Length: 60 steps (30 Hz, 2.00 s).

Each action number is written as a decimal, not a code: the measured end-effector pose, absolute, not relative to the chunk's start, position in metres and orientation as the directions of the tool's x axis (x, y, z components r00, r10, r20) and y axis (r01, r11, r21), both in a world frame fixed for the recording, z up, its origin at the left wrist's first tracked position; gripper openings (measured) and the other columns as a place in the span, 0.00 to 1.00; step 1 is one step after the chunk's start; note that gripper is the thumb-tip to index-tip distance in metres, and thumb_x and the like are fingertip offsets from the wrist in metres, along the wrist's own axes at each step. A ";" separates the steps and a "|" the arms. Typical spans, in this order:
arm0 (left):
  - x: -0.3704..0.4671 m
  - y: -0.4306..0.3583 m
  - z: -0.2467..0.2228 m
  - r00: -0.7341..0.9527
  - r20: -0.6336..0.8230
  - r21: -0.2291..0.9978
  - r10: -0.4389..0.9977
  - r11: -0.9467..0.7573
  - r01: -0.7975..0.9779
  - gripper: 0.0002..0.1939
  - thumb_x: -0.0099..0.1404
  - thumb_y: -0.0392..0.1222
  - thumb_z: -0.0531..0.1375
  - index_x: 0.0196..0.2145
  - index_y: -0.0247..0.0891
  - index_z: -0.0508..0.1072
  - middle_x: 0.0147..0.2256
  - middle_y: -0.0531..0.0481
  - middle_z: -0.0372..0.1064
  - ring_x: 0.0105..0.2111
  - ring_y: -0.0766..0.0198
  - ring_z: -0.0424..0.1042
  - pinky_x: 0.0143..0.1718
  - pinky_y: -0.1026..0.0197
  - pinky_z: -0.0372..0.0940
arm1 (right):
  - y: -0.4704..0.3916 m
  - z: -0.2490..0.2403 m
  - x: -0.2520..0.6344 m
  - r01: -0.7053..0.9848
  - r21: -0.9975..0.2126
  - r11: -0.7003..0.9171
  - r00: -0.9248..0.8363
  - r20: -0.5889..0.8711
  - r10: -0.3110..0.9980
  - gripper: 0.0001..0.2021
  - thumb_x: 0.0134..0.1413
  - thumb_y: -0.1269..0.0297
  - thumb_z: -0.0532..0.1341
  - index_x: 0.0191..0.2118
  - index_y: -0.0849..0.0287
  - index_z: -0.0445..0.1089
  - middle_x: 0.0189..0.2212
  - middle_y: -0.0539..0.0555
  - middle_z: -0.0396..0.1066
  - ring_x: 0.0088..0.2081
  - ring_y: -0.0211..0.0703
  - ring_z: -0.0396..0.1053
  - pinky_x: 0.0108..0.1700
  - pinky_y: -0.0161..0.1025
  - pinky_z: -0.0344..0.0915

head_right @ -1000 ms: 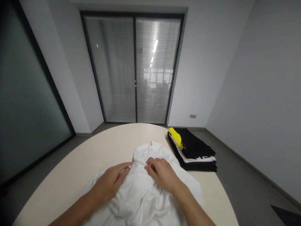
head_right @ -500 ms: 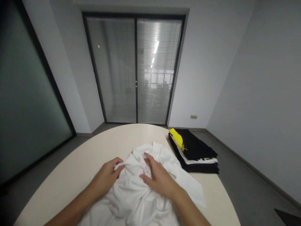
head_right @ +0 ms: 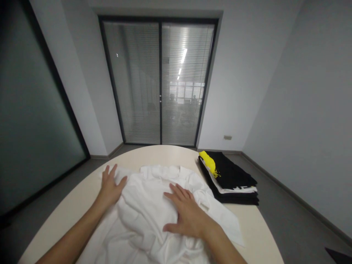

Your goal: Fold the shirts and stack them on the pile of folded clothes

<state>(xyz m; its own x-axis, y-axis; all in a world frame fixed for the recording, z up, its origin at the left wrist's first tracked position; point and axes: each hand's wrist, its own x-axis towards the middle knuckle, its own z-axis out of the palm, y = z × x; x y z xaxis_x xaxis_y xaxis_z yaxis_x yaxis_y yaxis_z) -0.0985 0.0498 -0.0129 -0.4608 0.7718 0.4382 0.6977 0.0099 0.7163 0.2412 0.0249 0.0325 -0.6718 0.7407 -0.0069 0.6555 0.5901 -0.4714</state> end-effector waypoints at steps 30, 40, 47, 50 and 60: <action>-0.055 0.006 0.020 0.179 -0.029 0.202 0.983 -0.170 0.964 0.37 0.68 0.57 0.53 0.70 0.41 0.53 0.71 0.42 0.42 0.70 0.48 0.45 0.66 0.48 0.50 | 0.018 0.043 0.239 0.714 -0.397 0.577 -0.612 0.047 0.789 0.09 0.51 0.57 0.67 0.36 0.55 0.73 0.50 0.56 0.74 0.58 0.58 0.62 0.57 0.49 0.56; -0.051 -0.007 0.057 -0.138 -0.063 -0.051 0.988 0.135 0.990 0.28 0.73 0.56 0.45 0.51 0.32 0.73 0.40 0.32 0.77 0.43 0.41 0.77 0.42 0.45 0.68 | 0.039 0.033 0.245 0.946 -0.288 0.151 -0.160 -0.007 0.987 0.24 0.69 0.56 0.49 0.65 0.56 0.57 0.37 0.60 0.78 0.41 0.52 0.75 0.39 0.40 0.61; -0.066 0.018 0.029 -0.126 -0.003 -0.016 0.992 0.126 0.992 0.20 0.73 0.49 0.50 0.55 0.37 0.70 0.42 0.36 0.77 0.43 0.46 0.77 0.40 0.52 0.66 | 0.052 0.016 0.250 0.970 -0.217 0.110 -0.107 0.024 0.994 0.16 0.66 0.56 0.53 0.53 0.55 0.70 0.38 0.61 0.78 0.41 0.52 0.76 0.37 0.38 0.60; -0.070 0.023 0.023 -0.131 0.038 0.013 0.991 0.130 0.991 0.15 0.73 0.43 0.50 0.46 0.39 0.74 0.40 0.39 0.78 0.41 0.48 0.78 0.37 0.55 0.66 | 0.055 0.016 0.252 0.952 -0.296 0.082 -0.058 0.089 0.994 0.13 0.66 0.55 0.53 0.42 0.55 0.71 0.33 0.58 0.78 0.37 0.49 0.76 0.33 0.37 0.58; -0.091 0.043 0.010 -0.312 0.263 0.706 0.913 0.038 0.707 0.19 0.73 0.48 0.46 0.56 0.38 0.64 0.49 0.41 0.77 0.46 0.59 0.78 0.45 0.61 0.69 | 0.080 0.002 0.274 0.528 -0.784 0.327 -0.066 0.346 0.936 0.29 0.66 0.48 0.49 0.66 0.58 0.53 0.59 0.64 0.67 0.58 0.48 0.68 0.57 0.44 0.65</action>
